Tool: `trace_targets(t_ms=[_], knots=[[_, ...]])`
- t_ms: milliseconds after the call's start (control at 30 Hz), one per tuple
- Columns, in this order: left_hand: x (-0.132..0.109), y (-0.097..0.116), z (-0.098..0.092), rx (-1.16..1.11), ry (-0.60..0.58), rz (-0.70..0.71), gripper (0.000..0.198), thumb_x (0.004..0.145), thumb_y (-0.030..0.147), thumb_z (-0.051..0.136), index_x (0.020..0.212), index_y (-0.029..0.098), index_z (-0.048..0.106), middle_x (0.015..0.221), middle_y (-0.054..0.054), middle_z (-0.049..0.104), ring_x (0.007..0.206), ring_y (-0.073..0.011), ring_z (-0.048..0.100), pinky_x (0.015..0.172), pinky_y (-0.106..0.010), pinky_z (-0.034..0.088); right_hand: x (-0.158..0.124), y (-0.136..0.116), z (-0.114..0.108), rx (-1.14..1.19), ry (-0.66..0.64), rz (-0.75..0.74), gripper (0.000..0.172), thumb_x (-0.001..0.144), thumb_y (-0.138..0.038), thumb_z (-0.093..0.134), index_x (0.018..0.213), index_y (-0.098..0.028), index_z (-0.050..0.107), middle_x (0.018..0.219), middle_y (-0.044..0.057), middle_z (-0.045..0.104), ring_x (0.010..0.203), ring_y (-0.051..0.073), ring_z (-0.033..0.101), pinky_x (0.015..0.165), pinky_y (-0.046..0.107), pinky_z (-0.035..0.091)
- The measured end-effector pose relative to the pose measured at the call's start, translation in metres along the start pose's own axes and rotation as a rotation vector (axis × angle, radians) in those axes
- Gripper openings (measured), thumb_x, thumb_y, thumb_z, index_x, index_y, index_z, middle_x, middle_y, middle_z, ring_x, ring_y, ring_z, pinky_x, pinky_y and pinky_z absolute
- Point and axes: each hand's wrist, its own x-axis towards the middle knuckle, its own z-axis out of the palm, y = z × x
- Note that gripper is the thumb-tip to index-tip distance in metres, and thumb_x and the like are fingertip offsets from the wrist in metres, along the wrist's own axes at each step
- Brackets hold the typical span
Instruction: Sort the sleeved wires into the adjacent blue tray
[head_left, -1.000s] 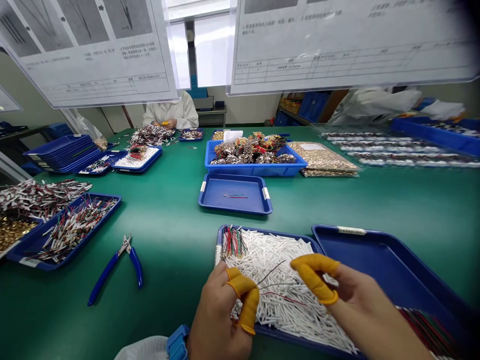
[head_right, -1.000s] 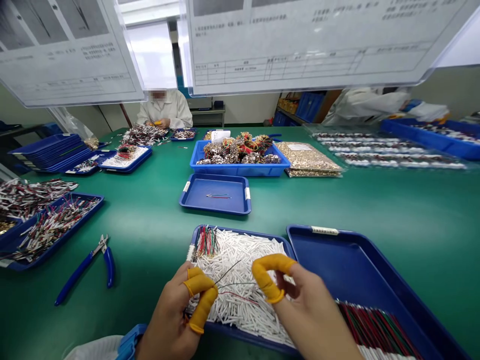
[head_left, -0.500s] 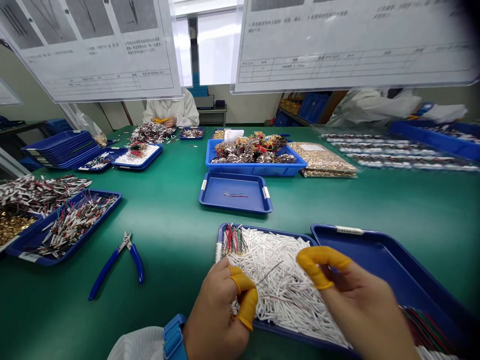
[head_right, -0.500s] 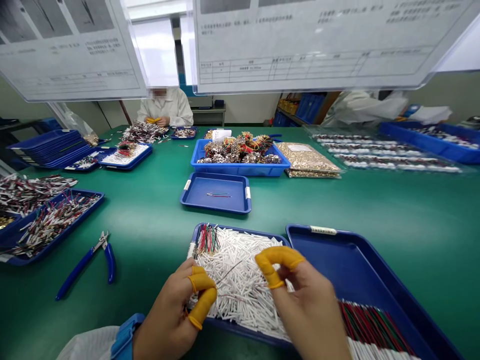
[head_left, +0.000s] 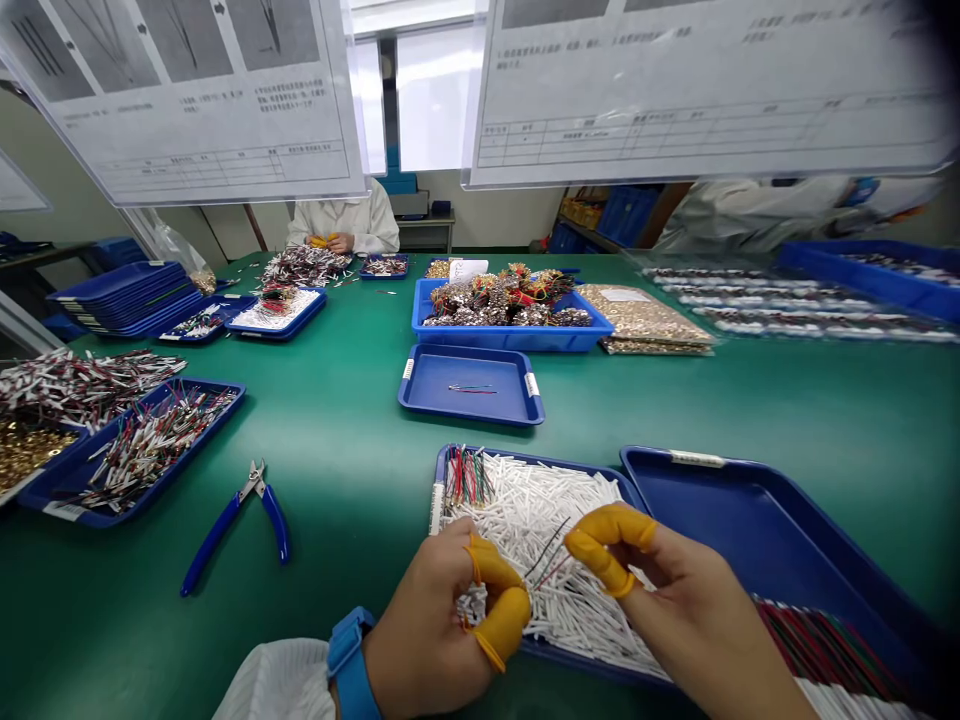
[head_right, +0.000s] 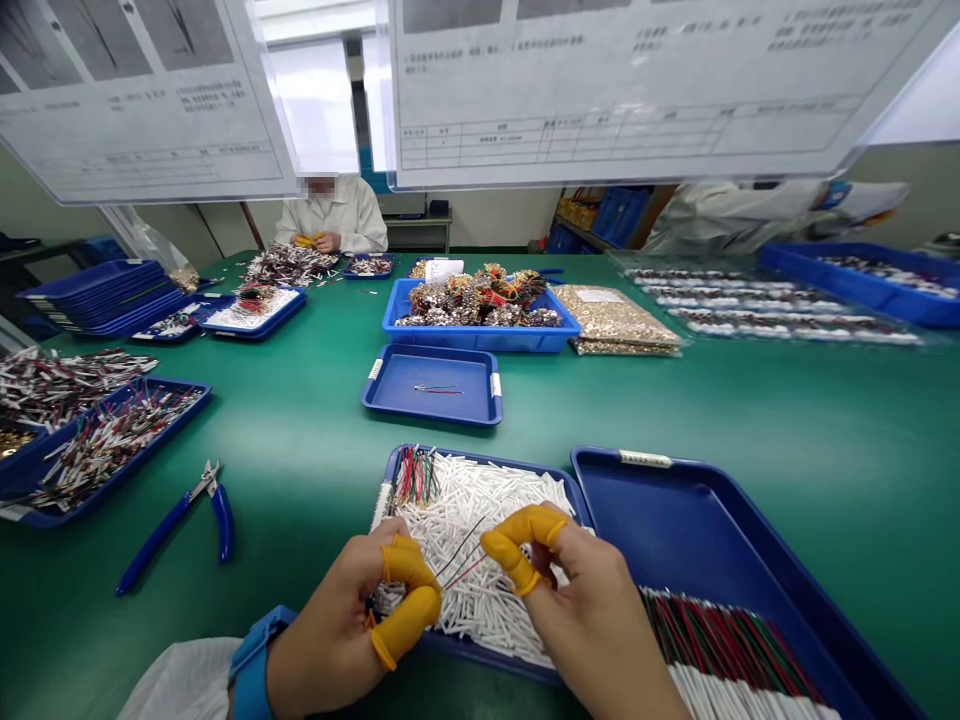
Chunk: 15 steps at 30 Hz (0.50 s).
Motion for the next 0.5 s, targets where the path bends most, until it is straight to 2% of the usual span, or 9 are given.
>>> trace_targets(t_ms=[67, 133, 267, 333, 400, 500], knots=[[0.002, 0.000, -0.002, 0.007, 0.039, -0.016, 0.016, 0.083, 0.022, 0.054, 0.068, 0.020, 0.059, 0.066, -0.003, 0.059, 0.065, -0.0173, 0.056, 0.068, -0.031, 0.050, 0.003, 0.011, -0.010, -0.087, 0.157, 0.010, 0.016, 0.077, -0.038, 0.060, 0.078, -0.023, 0.067, 0.069, 0.004, 0.069, 0.061, 0.023, 0.064, 0.055, 0.034, 0.053], [0.003, -0.001, -0.004, 0.027, 0.093, -0.044, 0.018, 0.085, 0.025, 0.055, 0.069, 0.020, 0.061, 0.066, -0.003, 0.061, 0.069, -0.0183, 0.058, 0.070, -0.032, 0.050, 0.005, 0.016, -0.016, -0.222, 0.204, -0.057, 0.015, 0.077, -0.036, 0.060, 0.082, -0.024, 0.068, 0.076, 0.006, 0.071, 0.065, 0.025, 0.065, 0.056, 0.037, 0.053], [0.005, -0.004, -0.004, 0.026, 0.146, -0.108, 0.016, 0.086, 0.029, 0.057, 0.078, 0.018, 0.065, 0.077, -0.004, 0.064, 0.075, -0.0189, 0.060, 0.070, -0.030, 0.050, 0.003, 0.008, -0.002, -0.418, -0.055, -0.323, 0.022, 0.074, -0.027, 0.067, 0.096, -0.024, 0.071, 0.097, 0.011, 0.069, 0.093, 0.030, 0.062, 0.077, 0.046, 0.054], [0.004, -0.006, -0.002, 0.024, 0.158, -0.128, 0.015, 0.086, 0.029, 0.057, 0.082, 0.017, 0.065, 0.083, -0.006, 0.065, 0.079, -0.0200, 0.061, 0.074, -0.032, 0.051, -0.001, 0.000, 0.008, -0.518, -0.134, -0.372, 0.021, 0.073, -0.022, 0.067, 0.092, -0.020, 0.071, 0.093, 0.014, 0.068, 0.094, 0.032, 0.060, 0.077, 0.048, 0.055], [0.004, -0.007, 0.000, 0.058, 0.164, -0.152, 0.015, 0.087, 0.027, 0.056, 0.083, 0.016, 0.065, 0.084, -0.007, 0.065, 0.081, -0.0217, 0.061, 0.075, -0.034, 0.050, -0.003, -0.007, 0.016, -0.622, -0.138, -0.408, 0.014, 0.071, -0.017, 0.066, 0.084, -0.017, 0.071, 0.086, 0.015, 0.067, 0.089, 0.033, 0.060, 0.071, 0.049, 0.057], [0.003, -0.009, 0.002, 0.163, 0.160, -0.167, 0.014, 0.087, 0.024, 0.055, 0.082, 0.015, 0.065, 0.081, -0.008, 0.065, 0.080, -0.0240, 0.060, 0.072, -0.037, 0.049, -0.003, -0.013, 0.022, -0.755, -0.050, -0.464, 0.013, 0.063, -0.009, 0.068, 0.073, -0.016, 0.071, 0.077, 0.015, 0.067, 0.079, 0.034, 0.061, 0.061, 0.047, 0.057]])
